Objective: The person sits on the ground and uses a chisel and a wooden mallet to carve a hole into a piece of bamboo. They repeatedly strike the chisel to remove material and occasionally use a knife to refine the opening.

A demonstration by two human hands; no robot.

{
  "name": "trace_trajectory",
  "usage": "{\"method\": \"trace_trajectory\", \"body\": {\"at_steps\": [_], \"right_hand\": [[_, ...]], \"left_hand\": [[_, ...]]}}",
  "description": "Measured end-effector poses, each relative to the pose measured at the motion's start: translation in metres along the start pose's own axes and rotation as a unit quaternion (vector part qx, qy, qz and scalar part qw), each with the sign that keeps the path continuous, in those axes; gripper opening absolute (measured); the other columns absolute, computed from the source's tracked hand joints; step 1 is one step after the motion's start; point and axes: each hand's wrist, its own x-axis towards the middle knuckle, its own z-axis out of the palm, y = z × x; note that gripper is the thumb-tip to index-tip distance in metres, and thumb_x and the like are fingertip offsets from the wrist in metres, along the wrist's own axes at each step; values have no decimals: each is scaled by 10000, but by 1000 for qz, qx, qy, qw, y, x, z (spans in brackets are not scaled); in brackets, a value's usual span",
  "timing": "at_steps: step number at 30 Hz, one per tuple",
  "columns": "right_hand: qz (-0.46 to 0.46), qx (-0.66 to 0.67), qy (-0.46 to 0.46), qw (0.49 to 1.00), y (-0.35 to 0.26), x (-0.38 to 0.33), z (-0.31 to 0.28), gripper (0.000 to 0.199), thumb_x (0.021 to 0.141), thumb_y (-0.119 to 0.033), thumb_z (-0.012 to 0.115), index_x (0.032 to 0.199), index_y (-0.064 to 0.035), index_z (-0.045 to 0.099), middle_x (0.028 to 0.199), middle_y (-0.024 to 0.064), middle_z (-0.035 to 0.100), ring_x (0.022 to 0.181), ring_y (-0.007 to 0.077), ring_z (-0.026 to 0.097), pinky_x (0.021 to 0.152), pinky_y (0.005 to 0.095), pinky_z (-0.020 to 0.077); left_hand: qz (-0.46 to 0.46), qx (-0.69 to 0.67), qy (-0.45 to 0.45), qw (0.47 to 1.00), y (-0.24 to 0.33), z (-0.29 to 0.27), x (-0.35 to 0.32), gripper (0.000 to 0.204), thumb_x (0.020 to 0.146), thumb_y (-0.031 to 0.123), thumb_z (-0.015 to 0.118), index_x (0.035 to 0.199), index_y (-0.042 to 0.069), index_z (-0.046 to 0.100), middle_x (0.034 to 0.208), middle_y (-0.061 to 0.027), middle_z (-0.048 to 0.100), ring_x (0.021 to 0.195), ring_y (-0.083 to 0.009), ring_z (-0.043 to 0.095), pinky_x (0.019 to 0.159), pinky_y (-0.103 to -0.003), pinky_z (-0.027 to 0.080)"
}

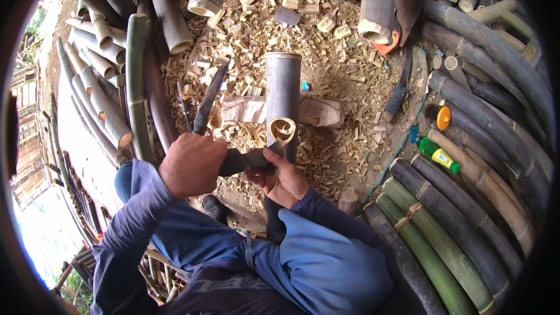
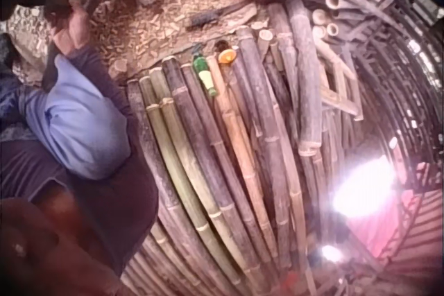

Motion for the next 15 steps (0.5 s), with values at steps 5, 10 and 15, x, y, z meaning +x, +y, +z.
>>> {"method": "trace_trajectory", "body": {"at_steps": [5, 10, 15], "right_hand": [[29, -147, 84, 985, -38, -11, -1, 301, 1035, -193, 557, 1207, 46, 623, 1054, 190, 738, 955, 307, 746, 868, 431, 628], [106, -451, 164, 871, -81, -6, 11, 311, 1005, -242, 554, 1056, 45, 662, 901, 170, 737, 661, 240, 709, 547, 369, 608], [55, -505, 237, 828, -43, -18, 13, 308, 1025, -266, 482, 1028, 10, 620, 873, 163, 728, 582, 200, 659, 458, 325, 561]], "left_hand": [[-128, -231, -45, 964, 12, 87, -3, 280, 691, 171, 745, 875, -19, 654, 792, -247, 685, 792, -442, 706, 739, -509, 576], [-169, -484, 130, 849, 115, 209, 6, 560, 778, 275, 807, 1144, -89, 587, 890, -263, 699, 837, -421, 712, 761, -492, 579], [-150, -581, 58, 798, 100, 172, -12, 620, 788, 265, 836, 1228, -82, 571, 971, -274, 713, 903, -397, 722, 833, -455, 570]]}}
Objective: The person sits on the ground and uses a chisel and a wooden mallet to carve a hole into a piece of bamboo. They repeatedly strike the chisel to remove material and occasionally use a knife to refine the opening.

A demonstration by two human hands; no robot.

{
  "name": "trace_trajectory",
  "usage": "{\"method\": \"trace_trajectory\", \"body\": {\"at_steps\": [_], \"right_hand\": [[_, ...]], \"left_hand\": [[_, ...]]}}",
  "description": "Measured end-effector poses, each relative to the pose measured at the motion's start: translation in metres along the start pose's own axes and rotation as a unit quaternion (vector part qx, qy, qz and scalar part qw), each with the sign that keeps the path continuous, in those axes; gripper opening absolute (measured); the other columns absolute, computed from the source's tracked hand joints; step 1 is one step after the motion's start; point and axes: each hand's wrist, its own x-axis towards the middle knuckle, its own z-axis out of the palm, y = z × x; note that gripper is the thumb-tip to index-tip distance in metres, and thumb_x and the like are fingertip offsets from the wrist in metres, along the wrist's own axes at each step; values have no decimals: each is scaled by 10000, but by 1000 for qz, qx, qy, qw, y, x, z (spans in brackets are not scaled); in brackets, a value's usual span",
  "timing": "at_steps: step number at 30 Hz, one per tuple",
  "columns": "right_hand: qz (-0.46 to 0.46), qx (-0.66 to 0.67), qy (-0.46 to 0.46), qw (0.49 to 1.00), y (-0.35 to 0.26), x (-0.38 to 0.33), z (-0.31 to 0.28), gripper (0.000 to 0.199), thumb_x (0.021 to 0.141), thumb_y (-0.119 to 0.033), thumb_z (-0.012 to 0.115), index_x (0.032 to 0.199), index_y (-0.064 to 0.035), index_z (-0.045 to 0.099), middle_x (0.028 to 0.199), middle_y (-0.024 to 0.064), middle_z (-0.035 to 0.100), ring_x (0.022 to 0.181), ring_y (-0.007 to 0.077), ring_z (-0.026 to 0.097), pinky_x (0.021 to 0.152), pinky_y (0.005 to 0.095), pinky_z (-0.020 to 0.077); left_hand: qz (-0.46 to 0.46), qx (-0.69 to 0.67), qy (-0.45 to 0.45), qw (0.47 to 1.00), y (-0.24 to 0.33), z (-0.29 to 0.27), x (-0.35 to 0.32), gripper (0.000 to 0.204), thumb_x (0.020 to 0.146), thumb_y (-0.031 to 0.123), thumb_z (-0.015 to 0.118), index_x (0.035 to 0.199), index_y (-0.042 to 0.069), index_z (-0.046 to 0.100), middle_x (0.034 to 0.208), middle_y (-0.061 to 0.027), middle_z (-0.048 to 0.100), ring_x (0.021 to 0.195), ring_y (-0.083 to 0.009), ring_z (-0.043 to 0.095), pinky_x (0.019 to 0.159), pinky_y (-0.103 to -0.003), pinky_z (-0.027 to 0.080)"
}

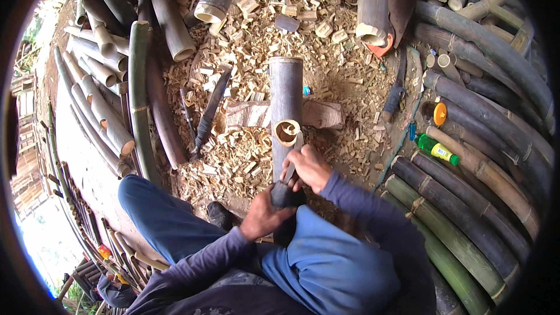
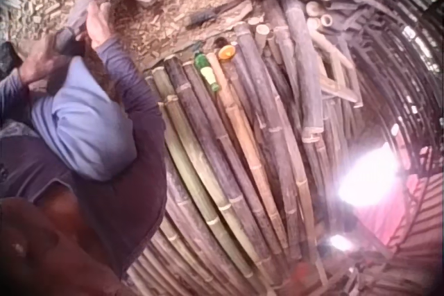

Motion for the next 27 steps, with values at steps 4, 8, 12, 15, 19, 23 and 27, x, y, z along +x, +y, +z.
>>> {"method": "trace_trajectory", "body": {"at_steps": [4, 8, 12, 15, 19, 23, 27], "right_hand": [[-39, 48, -45, 997, -16, 1, 28, 220, 1037, -221, 513, 1017, -15, 586, 894, 149, 710, 666, 212, 688, 516, 324, 600], [-37, 205, -71, 975, -36, 10, 38, 247, 1054, -231, 486, 996, -10, 581, 863, 155, 704, 665, 229, 703, 583, 396, 628], [-97, 374, -180, 904, -23, 21, 8, 263, 1051, -227, 452, 1132, -27, 602, 1065, 158, 714, 811, 237, 716, 731, 391, 620], [-93, 480, -234, 840, -14, 9, 11, 309, 1055, -263, 441, 1200, -42, 601, 1134, 143, 703, 863, 212, 705, 729, 356, 596], [-70, 518, -138, 841, -18, -6, 36, 295, 1057, -269, 475, 1177, -37, 610, 1101, 114, 712, 824, 174, 683, 708, 339, 570], [-88, 210, -109, 968, -25, 7, 35, 245, 1052, -232, 525, 1057, -22, 650, 995, 142, 733, 757, 196, 683, 672, 337, 604], [-119, 342, -181, 914, -19, 20, 27, 252, 1060, -209, 497, 1137, -9, 629, 1066, 167, 721, 833, 206, 696, 754, 380, 616]], "left_hand": [[-35, -96, 32, 994, -23, -29, -8, 615, 744, 275, 907, 1176, -77, 645, 972, -137, 737, 845, -206, 695, 805, -354, 563], [-121, -7, 98, 988, 23, -89, 0, 457, 641, 203, 936, 948, -82, 753, 779, -121, 727, 691, -169, 664, 701, -337, 559], [-13, 334, 111, 936, 135, -121, 10, 287, 679, 185, 798, 804, -69, 751, 719, -236, 715, 649, -346, 731, 655, -435, 584], [95, 516, 121, 842, 163, -113, 8, 216, 731, 170, 740, 752, -27, 656, 648, -182, 662, 639, -340, 707, 630, -449, 563], [210, 494, 191, 822, 128, -118, 5, 110, 804, 115, 659, 769, 21, 615, 636, -143, 652, 588, -311, 686, 550, -431, 534], [42, 181, 208, 960, 27, -84, -8, 369, 674, 237, 846, 875, -36, 700, 706, -150, 715, 620, -283, 691, 641, -447, 551], [-22, 265, 152, 952, 80, -114, 10, 317, 626, 200, 846, 834, -21, 756, 674, -153, 707, 612, -276, 699, 636, -407, 565]]}}
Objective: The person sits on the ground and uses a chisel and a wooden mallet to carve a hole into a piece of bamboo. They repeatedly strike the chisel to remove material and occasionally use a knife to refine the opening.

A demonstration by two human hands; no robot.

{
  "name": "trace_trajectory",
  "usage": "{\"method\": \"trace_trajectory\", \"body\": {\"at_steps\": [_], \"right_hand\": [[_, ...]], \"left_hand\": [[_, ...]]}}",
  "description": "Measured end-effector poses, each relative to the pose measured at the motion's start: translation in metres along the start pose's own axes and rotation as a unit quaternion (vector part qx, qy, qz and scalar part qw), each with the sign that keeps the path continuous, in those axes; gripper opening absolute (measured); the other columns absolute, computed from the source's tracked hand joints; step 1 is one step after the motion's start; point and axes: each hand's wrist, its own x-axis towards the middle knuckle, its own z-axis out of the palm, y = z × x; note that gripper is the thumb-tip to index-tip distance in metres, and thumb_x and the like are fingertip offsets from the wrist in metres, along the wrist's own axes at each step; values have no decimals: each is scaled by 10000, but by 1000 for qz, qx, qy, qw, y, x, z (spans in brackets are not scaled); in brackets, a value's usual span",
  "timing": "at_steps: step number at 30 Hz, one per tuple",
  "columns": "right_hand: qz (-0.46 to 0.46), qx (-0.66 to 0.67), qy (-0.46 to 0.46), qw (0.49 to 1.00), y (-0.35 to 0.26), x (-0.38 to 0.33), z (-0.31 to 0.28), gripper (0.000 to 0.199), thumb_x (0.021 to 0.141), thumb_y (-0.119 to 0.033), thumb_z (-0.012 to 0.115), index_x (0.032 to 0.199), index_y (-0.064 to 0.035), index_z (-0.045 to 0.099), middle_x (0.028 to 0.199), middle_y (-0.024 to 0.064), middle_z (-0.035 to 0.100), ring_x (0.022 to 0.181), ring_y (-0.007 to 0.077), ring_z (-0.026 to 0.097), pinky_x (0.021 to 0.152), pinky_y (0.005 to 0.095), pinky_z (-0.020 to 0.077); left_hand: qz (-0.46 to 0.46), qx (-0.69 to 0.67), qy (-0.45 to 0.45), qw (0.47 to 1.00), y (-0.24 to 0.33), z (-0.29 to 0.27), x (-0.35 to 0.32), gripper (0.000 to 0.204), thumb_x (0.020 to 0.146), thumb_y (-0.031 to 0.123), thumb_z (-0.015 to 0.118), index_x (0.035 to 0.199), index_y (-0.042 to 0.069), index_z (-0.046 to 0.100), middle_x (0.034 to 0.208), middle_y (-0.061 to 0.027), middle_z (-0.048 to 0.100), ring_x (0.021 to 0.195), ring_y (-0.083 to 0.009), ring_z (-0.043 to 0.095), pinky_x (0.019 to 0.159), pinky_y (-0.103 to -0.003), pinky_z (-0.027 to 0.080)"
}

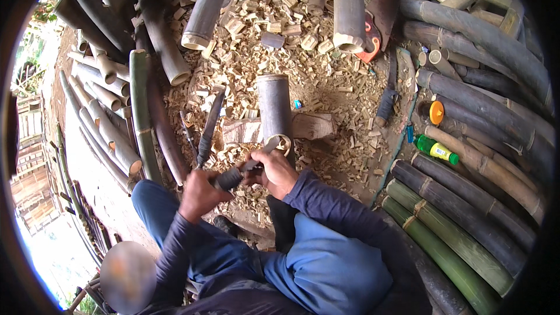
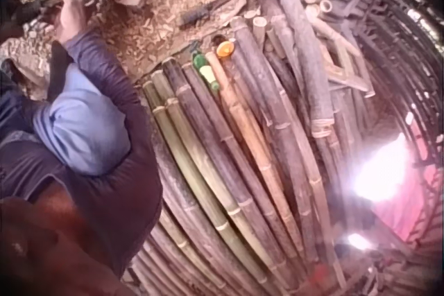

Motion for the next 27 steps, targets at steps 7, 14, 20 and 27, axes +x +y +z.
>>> {"method": "trace_trajectory", "body": {"at_steps": [7, 14, 20, 27], "right_hand": [[-71, 343, -65, 934, 12, -6, -9, 225, 1068, -236, 499, 1099, -78, 655, 1104, 84, 721, 950, 207, 687, 808, 370, 554], [15, -114, 104, 988, 7, -10, 7, 200, 1016, -213, 567, 1046, -46, 674, 974, 102, 719, 683, 145, 638, 567, 329, 591], [-45, 143, -21, 988, -2, -7, -15, 224, 1048, -202, 509, 1136, -38, 633, 1104, 129, 716, 894, 221, 692, 791, 406, 608], [-43, 277, -7, 960, 34, -3, -27, 223, 1071, -276, 535, 1116, -85, 640, 1082, 74, 713, 933, 191, 690, 751, 382, 587]], "left_hand": [[334, 441, 81, 829, 126, -30, 18, 53, 752, 94, 690, 791, 59, 678, 722, -96, 666, 685, -252, 677, 642, -396, 512], [-30, -71, 6, 997, -6, 35, -18, 368, 665, 233, 836, 880, -45, 726, 754, -164, 712, 683, -294, 696, 685, -422, 557], [67, 194, 40, 978, 69, -26, 13, 245, 648, 158, 806, 792, -19, 717, 680, -163, 697, 655, -303, 714, 641, -426, 549], [269, 372, 95, 883, 79, -5, 0, 139, 763, 85, 658, 850, -10, 607, 770, -134, 650, 747, -303, 680, 687, -442, 528]]}}
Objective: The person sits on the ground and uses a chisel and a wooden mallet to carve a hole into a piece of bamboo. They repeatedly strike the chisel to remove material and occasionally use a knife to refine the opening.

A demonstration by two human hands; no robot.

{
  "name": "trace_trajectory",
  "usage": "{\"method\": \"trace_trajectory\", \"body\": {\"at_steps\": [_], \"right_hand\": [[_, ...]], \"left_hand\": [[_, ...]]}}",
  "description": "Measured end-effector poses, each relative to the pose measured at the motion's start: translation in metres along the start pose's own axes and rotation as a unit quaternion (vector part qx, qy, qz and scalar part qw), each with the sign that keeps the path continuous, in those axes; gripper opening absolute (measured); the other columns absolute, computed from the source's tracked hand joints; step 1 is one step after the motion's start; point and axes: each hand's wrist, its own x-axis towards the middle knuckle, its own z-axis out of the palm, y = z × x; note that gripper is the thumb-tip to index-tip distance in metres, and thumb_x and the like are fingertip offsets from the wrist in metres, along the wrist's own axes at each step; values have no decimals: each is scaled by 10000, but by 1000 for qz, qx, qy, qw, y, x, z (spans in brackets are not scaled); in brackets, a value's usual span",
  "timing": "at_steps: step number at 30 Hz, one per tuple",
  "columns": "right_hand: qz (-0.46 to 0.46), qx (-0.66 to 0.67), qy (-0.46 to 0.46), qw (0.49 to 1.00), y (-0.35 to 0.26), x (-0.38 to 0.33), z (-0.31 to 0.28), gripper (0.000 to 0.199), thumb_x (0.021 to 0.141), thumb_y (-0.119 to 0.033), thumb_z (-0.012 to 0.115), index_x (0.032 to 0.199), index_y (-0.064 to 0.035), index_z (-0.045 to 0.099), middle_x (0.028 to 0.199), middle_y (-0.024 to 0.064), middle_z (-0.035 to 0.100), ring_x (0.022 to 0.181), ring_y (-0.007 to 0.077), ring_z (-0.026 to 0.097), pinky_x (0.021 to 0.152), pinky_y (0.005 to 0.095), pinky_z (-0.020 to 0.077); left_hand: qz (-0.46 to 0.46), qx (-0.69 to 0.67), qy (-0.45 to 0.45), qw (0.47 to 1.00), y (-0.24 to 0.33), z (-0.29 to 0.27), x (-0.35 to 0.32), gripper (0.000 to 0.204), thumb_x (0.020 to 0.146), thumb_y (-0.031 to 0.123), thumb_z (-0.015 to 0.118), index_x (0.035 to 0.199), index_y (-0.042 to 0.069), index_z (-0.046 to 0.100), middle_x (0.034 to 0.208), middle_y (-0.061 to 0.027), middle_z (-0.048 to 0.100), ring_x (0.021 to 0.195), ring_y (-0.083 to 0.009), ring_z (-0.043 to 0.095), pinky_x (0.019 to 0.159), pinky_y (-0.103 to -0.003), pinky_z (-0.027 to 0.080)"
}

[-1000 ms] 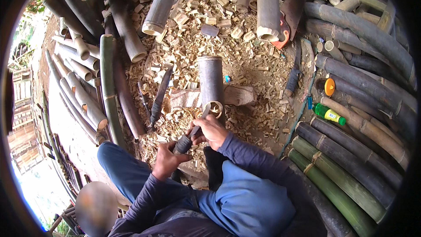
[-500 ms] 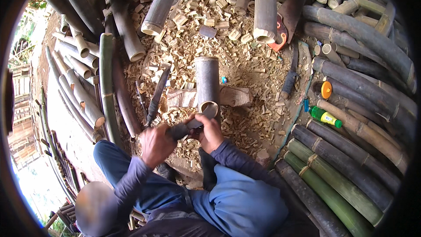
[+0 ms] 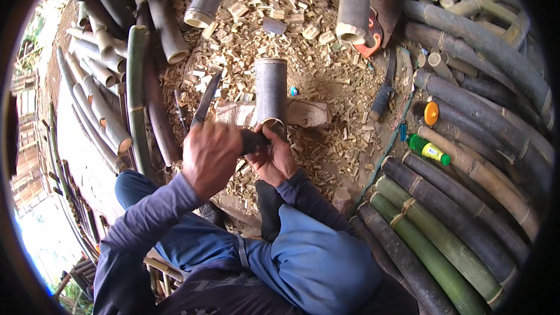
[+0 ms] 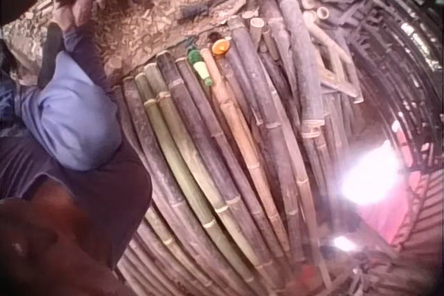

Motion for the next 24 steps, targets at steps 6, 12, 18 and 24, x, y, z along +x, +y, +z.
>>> {"method": "trace_trajectory", "body": {"at_steps": [6, 12, 18, 24], "right_hand": [[58, -272, -15, 960, 23, -54, 15, 319, 1067, -283, 549, 1244, -29, 625, 1123, 100, 710, 995, 187, 710, 872, 386, 622], [68, -38, -15, 997, 34, -6, -6, 327, 1082, -299, 537, 1212, -22, 651, 1045, 97, 731, 963, 203, 723, 929, 438, 611], [59, -90, 28, 994, 22, 8, 27, 253, 1066, -208, 525, 1142, -5, 656, 965, 132, 725, 898, 246, 723, 945, 412, 601], [126, -443, 177, 870, -19, -8, 24, 305, 986, -288, 606, 971, 13, 656, 855, 137, 689, 573, 232, 671, 537, 387, 601]], "left_hand": [[-64, -173, 13, 983, -11, 64, -114, 204, 790, 103, 645, 949, 20, 548, 816, -126, 605, 712, -278, 663, 641, -441, 516], [17, -35, -128, 991, -46, -13, -30, 27, 774, 80, 658, 751, 67, 663, 731, -144, 695, 686, -299, 722, 626, -418, 552], [-36, -255, -372, 892, -120, 25, 28, 435, 615, 253, 886, 929, -18, 756, 819, -185, 719, 750, -335, 720, 700, -438, 574], [-245, -500, -329, 763, -3, 111, -61, 455, 755, 290, 833, 1010, -64, 706, 872, -247, 737, 828, -317, 744, 788, -413, 594]]}}
